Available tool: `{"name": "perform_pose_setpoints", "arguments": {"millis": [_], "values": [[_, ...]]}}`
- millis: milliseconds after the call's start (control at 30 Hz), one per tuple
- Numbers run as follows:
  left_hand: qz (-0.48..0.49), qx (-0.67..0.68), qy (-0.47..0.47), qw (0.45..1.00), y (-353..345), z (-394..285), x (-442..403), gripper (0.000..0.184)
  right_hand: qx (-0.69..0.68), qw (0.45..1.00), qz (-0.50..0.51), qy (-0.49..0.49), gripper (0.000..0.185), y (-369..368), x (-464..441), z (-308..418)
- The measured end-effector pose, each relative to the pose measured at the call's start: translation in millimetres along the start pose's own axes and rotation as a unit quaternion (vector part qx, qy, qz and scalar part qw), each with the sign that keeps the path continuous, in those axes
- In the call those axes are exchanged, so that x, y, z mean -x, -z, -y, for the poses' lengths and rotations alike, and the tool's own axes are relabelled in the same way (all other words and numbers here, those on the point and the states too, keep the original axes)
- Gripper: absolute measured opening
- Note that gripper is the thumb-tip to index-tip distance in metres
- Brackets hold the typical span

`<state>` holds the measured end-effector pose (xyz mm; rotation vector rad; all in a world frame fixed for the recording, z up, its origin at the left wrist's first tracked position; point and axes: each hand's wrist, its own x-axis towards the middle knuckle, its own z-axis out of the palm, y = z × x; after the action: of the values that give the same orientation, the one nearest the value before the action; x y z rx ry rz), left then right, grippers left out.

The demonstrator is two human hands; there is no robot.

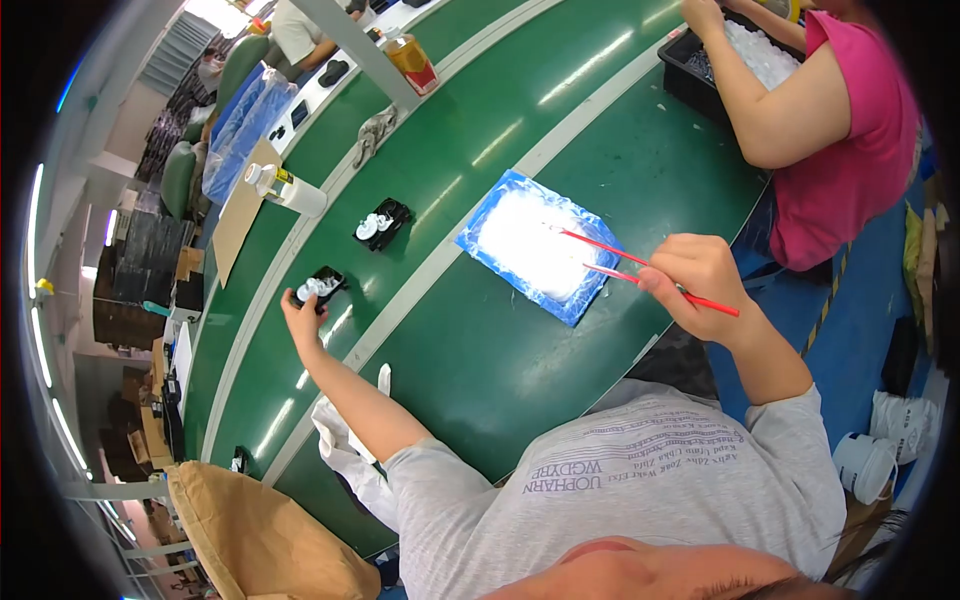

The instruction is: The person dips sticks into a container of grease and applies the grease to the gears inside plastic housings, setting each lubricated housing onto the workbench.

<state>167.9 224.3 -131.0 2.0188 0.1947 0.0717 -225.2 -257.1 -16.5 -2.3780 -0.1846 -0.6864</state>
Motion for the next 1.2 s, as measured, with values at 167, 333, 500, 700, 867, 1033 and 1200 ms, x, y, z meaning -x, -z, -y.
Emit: {"name": "perform_pose_setpoints", "arguments": {"millis": [167, 333, 500, 700, 867, 1033, 1200], "values": [[-0.175, -0.305, -0.027, 0.936, 6.2, 2.6, 11.7, 0.066, -0.367, 0.887, -0.112, -0.256, 0.042, -27.5, 6.8, -44.2], [-0.025, -0.244, -0.138, 0.96, -36.3, -19.6, -3.9, 0.088, -0.47, 0.807, -0.183, -0.308, 0.045, -36.8, 8.2, -62.8], [0.149, -0.04, 0.013, 0.988, -100.8, -43.1, 28.6, 0.08, -0.485, 0.805, -0.195, -0.28, 0.042, -27.9, 10.1, -64.5], [0.15, 0.117, -0.031, 0.981, -96.7, -64.7, 51.1, 0.059, -0.497, 0.804, -0.216, -0.245, 0.032, -17.0, 9.7, -61.1], [0.253, 0.159, -0.109, 0.948, -93.6, -130.9, 114.6, 0.061, -0.405, 0.856, -0.222, -0.232, 0.034, -17.9, 5.0, -53.4], [0.314, 0.138, -0.188, 0.92, -113.5, -170.9, 181.6, 0.066, -0.366, 0.848, -0.276, -0.265, 0.043, -35.1, 8.0, -62.6], [0.312, 0.188, -0.209, 0.908, -135.5, -174.6, 208.8, 0.065, -0.385, 0.815, -0.344, -0.263, 0.048, -41.2, 7.8, -71.6]]}}
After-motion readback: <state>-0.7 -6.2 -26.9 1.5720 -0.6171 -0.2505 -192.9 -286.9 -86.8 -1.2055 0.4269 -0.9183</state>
